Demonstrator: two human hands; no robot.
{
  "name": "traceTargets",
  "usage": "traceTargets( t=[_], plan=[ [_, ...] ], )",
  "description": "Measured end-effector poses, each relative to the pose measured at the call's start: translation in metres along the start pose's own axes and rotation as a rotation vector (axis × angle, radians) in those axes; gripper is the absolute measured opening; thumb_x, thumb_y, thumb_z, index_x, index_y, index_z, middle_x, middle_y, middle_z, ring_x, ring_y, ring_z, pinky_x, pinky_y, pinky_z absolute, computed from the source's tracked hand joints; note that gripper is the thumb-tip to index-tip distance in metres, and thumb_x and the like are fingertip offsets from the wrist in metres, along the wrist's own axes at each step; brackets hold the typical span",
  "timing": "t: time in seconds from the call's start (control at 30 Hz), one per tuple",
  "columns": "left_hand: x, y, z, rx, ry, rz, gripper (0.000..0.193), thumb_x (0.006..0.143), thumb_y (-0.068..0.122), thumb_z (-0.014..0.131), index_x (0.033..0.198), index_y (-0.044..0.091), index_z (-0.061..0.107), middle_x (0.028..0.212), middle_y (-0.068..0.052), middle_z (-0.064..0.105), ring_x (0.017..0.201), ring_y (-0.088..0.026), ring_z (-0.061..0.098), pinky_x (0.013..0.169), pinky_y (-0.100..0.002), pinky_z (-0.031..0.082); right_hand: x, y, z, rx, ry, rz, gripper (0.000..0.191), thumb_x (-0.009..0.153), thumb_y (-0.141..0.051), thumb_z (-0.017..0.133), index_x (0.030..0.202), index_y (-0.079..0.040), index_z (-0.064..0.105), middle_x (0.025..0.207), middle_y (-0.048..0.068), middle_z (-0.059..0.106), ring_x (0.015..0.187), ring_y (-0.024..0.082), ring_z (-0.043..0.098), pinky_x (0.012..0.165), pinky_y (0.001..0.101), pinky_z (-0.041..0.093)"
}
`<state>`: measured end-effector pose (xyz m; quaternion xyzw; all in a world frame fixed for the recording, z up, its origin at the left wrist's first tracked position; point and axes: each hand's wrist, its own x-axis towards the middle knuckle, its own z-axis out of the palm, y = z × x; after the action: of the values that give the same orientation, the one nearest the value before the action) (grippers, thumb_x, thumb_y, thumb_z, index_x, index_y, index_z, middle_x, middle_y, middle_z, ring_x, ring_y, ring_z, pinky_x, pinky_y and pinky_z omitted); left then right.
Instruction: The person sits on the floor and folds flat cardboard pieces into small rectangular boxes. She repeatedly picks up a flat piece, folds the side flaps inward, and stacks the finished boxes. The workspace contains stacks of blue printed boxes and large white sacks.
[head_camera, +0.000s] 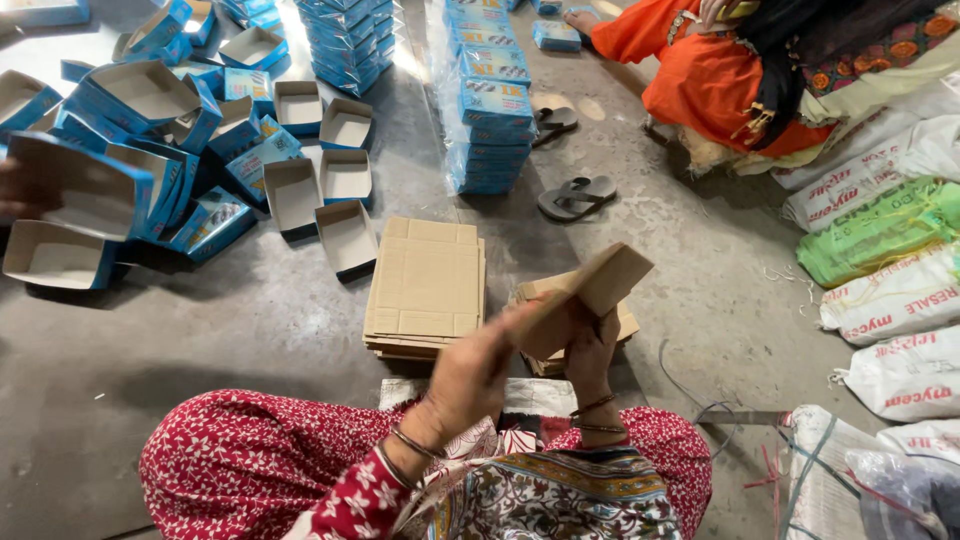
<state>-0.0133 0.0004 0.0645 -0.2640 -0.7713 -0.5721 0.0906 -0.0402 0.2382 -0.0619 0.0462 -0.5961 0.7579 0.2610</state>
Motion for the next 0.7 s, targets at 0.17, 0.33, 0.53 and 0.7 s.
traceTargets(
  t=[0.17,0.33,0.53,0.7],
  plan=[
    [-0.023,0.004,0.036,0.085,0.055,0.323,0.07,0.081,-0.018,0.054,0.148,0.002,0.045,0.152,-0.024,0.054,0.136,-0.036,0.06,0.11,-0.042,0.054,-0.033,-0.023,0.037,-0.071,0.168,-0.127,0.057,0.107,-0.017,0.054,0.154,0.0,0.027,0.136,0.018,0.052,0.117,0.028,0.057,0.097,0.0394,0.054],
    [-0.019,-0.032,0.037,0.097,0.235,0.299,0.078,0.083,-0.016,0.05,0.155,0.0,0.025,0.153,-0.032,0.043,0.135,-0.045,0.055,0.107,-0.046,0.054,-0.067,-0.066,0.06,-0.541,0.24,-0.151,0.05,0.111,-0.018,0.051,0.152,0.003,0.032,0.141,0.019,0.048,0.128,0.029,0.05,0.11,0.0429,0.043],
    [-0.018,-0.015,0.027,-0.067,0.025,0.045,0.072,0.087,-0.007,0.059,0.153,0.004,0.033,0.139,-0.026,0.061,0.111,-0.039,0.068,0.09,-0.044,0.06,-0.051,-0.091,0.039,-0.345,0.184,0.077,0.061,0.101,-0.011,0.053,0.154,0.001,0.026,0.142,0.018,0.048,0.132,0.028,0.049,0.112,0.0416,0.042],
    [-0.009,-0.007,-0.008,-0.236,-0.098,-0.437,0.034,0.093,0.022,0.073,0.122,0.004,0.07,0.079,-0.01,0.077,0.063,-0.012,0.068,0.057,-0.029,0.056,-0.079,-0.112,0.015,-0.158,-0.121,0.257,0.063,0.098,-0.007,0.052,0.156,0.001,0.029,0.147,0.016,0.051,0.137,0.024,0.05,0.115,0.0365,0.039]
  ],
)
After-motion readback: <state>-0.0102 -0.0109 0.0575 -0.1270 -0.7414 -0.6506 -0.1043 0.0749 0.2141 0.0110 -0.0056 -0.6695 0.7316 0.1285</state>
